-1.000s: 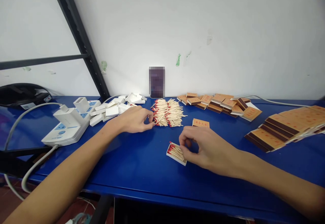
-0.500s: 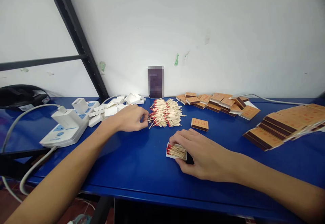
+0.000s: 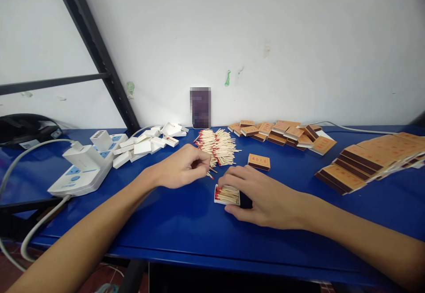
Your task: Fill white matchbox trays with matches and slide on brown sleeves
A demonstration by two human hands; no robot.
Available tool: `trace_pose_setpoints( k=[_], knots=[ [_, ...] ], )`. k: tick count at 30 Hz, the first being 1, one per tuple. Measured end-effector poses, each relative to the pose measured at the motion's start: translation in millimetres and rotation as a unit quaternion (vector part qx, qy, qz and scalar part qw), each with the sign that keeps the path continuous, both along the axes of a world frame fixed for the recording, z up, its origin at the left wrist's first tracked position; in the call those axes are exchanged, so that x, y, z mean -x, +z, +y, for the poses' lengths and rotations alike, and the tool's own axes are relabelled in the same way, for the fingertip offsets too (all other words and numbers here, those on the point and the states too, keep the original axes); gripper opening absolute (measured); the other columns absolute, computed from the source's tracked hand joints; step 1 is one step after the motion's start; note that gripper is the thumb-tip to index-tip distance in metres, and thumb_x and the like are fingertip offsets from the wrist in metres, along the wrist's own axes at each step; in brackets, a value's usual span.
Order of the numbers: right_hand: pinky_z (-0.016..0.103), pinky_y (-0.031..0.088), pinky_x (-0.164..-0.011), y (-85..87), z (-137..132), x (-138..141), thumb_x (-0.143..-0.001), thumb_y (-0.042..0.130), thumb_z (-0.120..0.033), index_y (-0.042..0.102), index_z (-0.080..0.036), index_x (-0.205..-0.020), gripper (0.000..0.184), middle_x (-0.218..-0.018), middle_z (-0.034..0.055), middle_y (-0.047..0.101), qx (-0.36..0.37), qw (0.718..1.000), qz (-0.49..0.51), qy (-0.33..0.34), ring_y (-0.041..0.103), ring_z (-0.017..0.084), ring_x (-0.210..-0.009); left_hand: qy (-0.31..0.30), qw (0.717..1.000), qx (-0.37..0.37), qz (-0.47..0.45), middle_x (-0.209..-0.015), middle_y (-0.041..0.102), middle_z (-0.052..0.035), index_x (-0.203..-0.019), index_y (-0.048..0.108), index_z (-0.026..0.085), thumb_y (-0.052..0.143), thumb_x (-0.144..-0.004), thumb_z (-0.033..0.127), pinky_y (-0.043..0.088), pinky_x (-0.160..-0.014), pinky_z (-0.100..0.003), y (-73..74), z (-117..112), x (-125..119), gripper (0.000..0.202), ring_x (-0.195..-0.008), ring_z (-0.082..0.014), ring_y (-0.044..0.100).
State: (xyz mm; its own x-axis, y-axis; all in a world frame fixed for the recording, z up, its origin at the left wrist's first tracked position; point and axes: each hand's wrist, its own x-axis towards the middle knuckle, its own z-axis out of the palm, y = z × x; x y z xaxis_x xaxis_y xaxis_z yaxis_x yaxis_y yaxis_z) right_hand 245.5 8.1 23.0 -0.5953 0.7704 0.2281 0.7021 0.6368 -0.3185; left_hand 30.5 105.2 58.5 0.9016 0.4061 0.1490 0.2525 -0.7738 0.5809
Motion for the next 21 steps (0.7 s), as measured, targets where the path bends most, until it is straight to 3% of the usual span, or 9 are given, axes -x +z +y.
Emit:
trace_pose_setpoints(
  k=[4,8,12,16,18,21],
  knots=[
    [0.032,0.047,-0.073,-3.8,5,-3,-0.087,0.062,-0.031,0.056,-0.019,-0.101,0.02,-0.093,0.0043,0.062,-0.076,0.991,0.102,-0.043,0.057,0.019,-0.084,-0.014,0.994,0.103,-0.035,-0.061,0.039,0.0051,-0.07,0.05,0.015,0.052,-0.09,0.027,0.026,-0.052,-0.024,-2.0,-5,-5,0.023,-0.057,-0.0091,0.032],
    [0.028,0.048,-0.071,-8.2,9,-3,-0.087,0.061,-0.019,0.057,-0.02,-0.101,0.015,-0.087,0.0021,0.063,-0.156,0.969,0.192,0.022,0.059,0.015,-0.078,-0.048,0.963,0.253,-0.085,-0.063,0.039,0.0055,-0.08,0.055,0.014,0.053,-0.093,0.03,0.024,-0.052,-0.024,-8.7,-5,-9,0.021,-0.057,-0.0085,0.03],
    [0.028,0.05,-0.069,-6.4,5,2,-0.088,0.057,-0.011,0.06,-0.022,-0.096,0.014,-0.082,0.0006,0.066,-0.198,0.937,0.279,0.069,0.061,0.014,-0.074,-0.076,0.939,0.316,-0.114,-0.062,0.042,0.0054,-0.082,0.06,0.013,0.057,-0.091,0.028,0.024,-0.051,-0.022,-18.4,-8,-17,0.018,-0.055,-0.0075,0.031],
    [0.029,0.051,-0.072,-1.7,0,5,-0.087,0.058,-0.009,0.061,-0.021,-0.094,0.015,-0.086,0.0025,0.067,-0.204,0.933,0.292,0.053,0.063,0.015,-0.08,-0.075,0.951,0.284,-0.095,-0.063,0.047,0.0042,-0.085,0.064,0.013,0.057,-0.091,0.032,0.028,-0.052,-0.021,-18.1,-9,-19,0.022,-0.055,-0.0078,0.035],
    [0.027,0.05,-0.07,-0.3,-1,6,-0.085,0.059,-0.008,0.061,-0.021,-0.089,0.014,-0.081,-0.0001,0.067,-0.183,0.942,0.281,0.013,0.062,0.013,-0.075,-0.053,0.97,0.232,-0.047,-0.064,0.049,0.0034,-0.088,0.066,0.013,0.058,-0.09,0.035,0.029,-0.051,-0.021,-6.8,-5,-10,0.024,-0.055,-0.008,0.036],
    [0.025,0.048,-0.065,0.3,1,5,-0.082,0.059,-0.007,0.059,-0.021,-0.08,0.014,-0.071,-0.0038,0.063,-0.131,0.955,0.264,-0.04,0.057,0.011,-0.065,-0.007,0.99,0.131,0.041,-0.055,0.044,0.0049,-0.083,0.067,0.015,0.063,-0.087,0.038,0.025,-0.046,-0.021,22.1,0,11,0.024,-0.05,-0.0079,0.034]
  ],
)
